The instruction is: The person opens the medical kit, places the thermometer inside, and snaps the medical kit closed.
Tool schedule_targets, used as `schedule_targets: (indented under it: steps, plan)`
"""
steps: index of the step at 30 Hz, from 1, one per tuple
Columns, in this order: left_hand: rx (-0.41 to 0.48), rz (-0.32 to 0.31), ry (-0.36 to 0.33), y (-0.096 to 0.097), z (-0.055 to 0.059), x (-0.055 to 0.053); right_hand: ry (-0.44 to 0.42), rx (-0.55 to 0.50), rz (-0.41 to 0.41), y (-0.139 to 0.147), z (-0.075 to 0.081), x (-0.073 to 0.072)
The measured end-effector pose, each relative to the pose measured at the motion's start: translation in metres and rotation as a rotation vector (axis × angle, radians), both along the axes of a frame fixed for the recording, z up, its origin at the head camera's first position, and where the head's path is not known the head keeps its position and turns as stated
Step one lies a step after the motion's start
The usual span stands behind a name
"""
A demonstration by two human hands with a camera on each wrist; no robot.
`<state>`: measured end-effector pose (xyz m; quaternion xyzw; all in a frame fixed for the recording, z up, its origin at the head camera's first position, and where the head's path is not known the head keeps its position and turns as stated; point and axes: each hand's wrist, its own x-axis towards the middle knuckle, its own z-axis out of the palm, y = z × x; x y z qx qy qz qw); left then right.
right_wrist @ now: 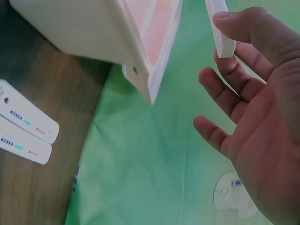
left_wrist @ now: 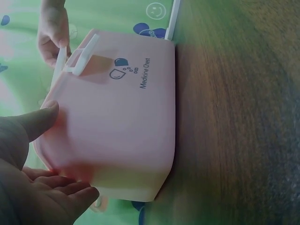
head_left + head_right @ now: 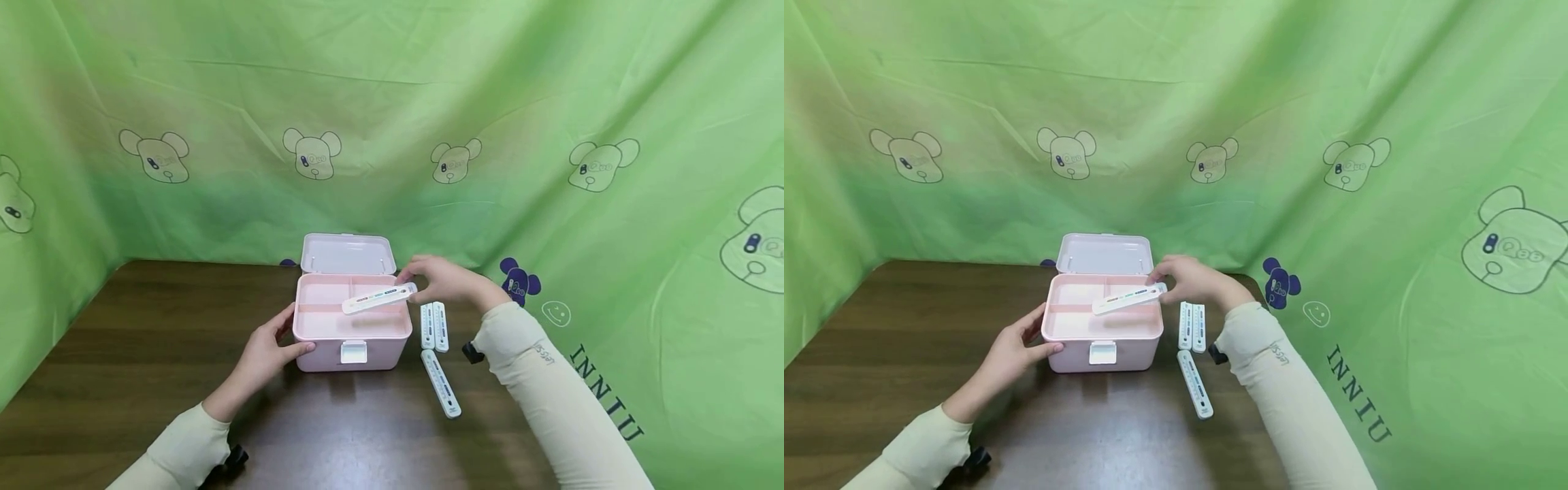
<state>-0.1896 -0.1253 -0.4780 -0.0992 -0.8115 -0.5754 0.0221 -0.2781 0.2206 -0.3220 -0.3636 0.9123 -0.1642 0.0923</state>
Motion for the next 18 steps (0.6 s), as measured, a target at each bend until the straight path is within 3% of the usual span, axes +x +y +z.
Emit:
schedule_targets:
  steps: [7,12,18]
  plan:
    - [0.002,0.002,0.0,0.001,0.0,-0.001,-0.007,0.086,0.078,-0.028,-0.006,0.0]
    - [-0.005,0.007,0.013,0.001,0.0,-0.002,0.023,0.138,0.121,-0.038,-0.011,0.003]
    - [-0.014,0.01,0.023,-0.001,0.0,-0.002,0.0,0.176,0.159,-0.048,-0.015,0.005]
